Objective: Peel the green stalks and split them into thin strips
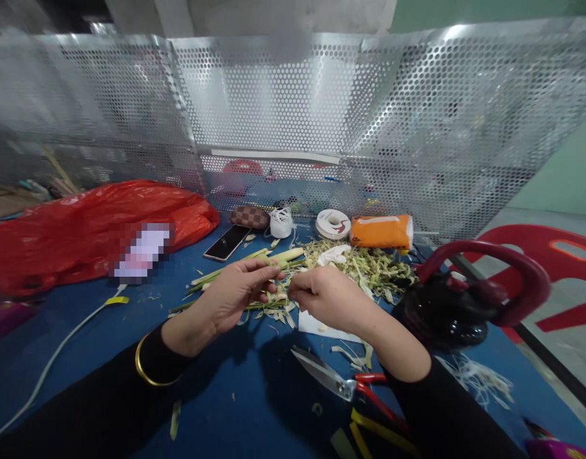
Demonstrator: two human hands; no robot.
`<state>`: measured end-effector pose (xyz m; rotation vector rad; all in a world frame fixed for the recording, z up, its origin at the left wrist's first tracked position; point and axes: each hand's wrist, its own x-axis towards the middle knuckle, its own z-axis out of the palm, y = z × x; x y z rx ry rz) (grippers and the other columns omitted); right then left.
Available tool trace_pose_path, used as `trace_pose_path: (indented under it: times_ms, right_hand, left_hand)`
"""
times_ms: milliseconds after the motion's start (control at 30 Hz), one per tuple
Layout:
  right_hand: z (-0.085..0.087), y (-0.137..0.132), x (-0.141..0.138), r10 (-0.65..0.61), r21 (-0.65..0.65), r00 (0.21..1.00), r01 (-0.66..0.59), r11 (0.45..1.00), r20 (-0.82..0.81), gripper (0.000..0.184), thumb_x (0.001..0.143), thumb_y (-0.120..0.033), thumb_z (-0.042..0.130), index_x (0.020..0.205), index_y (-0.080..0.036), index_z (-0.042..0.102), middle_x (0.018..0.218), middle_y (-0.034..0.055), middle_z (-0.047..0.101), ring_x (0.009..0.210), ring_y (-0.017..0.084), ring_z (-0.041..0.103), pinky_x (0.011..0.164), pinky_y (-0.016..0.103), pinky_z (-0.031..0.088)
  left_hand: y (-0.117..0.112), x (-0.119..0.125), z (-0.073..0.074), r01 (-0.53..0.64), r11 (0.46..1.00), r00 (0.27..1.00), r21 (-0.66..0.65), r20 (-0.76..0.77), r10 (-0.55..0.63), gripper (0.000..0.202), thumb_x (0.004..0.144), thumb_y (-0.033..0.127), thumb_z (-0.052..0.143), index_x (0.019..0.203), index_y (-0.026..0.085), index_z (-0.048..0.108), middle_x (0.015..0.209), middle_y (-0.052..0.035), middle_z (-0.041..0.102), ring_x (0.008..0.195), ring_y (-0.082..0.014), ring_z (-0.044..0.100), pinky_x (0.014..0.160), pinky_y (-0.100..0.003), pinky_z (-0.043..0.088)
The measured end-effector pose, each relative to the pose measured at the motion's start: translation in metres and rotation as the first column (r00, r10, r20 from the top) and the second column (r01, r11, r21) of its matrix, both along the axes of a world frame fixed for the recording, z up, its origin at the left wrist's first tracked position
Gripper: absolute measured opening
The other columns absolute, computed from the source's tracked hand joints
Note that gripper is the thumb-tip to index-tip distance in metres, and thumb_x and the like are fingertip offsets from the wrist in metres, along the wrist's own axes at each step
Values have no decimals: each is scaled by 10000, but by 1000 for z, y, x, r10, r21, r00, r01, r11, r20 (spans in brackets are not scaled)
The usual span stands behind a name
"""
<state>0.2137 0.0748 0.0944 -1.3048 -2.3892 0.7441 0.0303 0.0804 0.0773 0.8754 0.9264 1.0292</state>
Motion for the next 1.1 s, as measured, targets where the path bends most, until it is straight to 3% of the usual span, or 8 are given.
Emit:
trace_pose_path:
  times_ms: [233, 300, 433, 500, 600, 700, 1000, 1100]
  right_hand:
    - [9, -1, 9, 78, -87, 997, -76, 993, 14, 199, 831, -161, 500, 751, -187, 681, 631, 3, 674, 566, 141, 613, 534, 240, 434]
    - [8, 1, 11, 71, -34, 997, -72, 997, -16, 193, 855, -217, 517, 794, -195, 699, 695, 16, 694, 633, 158, 628, 593, 263, 461]
    - [0, 9, 11, -57, 192, 962, 111, 975, -266, 249, 896, -312, 521, 1069, -217, 672, 1004, 67, 702, 910, 206, 633, 810, 339, 481]
    - [-5, 13, 8, -6, 209, 945, 78, 975, -328, 262, 892, -288, 534, 1120, -227, 649, 1091, 69, 680, 1013, 210, 612, 896, 357, 453]
    - [-10, 16, 5, 39, 141, 949, 6, 990, -314, 170, 883, -286, 550, 948, -202, 683, 959, 55, 700, 922, 202, 630, 852, 342, 456]
    - [-12, 15, 3, -20, 135, 957, 61, 989, -289, 174, 874, -303, 559, 792, -183, 655, 776, 30, 675, 762, 181, 611, 725, 303, 451]
    - [-8, 10, -1, -85, 414, 979, 156, 897, -184, 152, 870, -186, 538, 753, -188, 636, 783, 45, 669, 771, 190, 590, 723, 305, 398]
    - [-9, 10, -2, -84, 261, 978, 133, 956, -191, 188, 882, -244, 527, 754, -186, 652, 784, 42, 657, 764, 181, 575, 709, 306, 394]
  left_hand:
    - [2, 1, -5, -16, 999, 998, -48, 54, 19, 24, 756, 104, 705, 743, 111, 687, 687, -33, 678, 537, -83, 614, 482, -171, 471]
    - [3, 1, -4, -14, 999, 998, -52, 64, 18, 30, 765, 112, 702, 743, 111, 682, 669, -29, 667, 530, -83, 610, 485, -173, 478]
    - [1, -1, 2, 83, 995, 996, -59, 30, -82, 27, 785, 123, 678, 788, 96, 681, 712, -49, 676, 542, -81, 614, 497, -165, 472]
    - [-1, -2, 4, 137, 988, 990, -77, 29, -136, 87, 810, 174, 658, 817, 93, 687, 756, -62, 684, 550, -82, 618, 495, -166, 464]
    - [-2, -1, 3, 152, 984, 988, -87, 31, -150, 142, 794, 247, 681, 795, 105, 687, 718, -41, 664, 526, -81, 601, 497, -180, 460]
    - [-3, 0, 0, 133, 989, 991, -67, -1, -134, 135, 712, 215, 747, 695, 122, 650, 646, -12, 636, 493, -75, 567, 505, -197, 458]
    - [-4, 2, 2, 144, 987, 976, -66, -155, -152, 134, 665, 142, 715, 599, 146, 599, 516, 23, 553, 458, -88, 534, 485, -218, 431]
    - [-5, 1, 1, 182, 983, 959, -38, -216, -186, 90, 656, 150, 708, 611, 140, 630, 535, 8, 575, 474, -94, 539, 490, -227, 441]
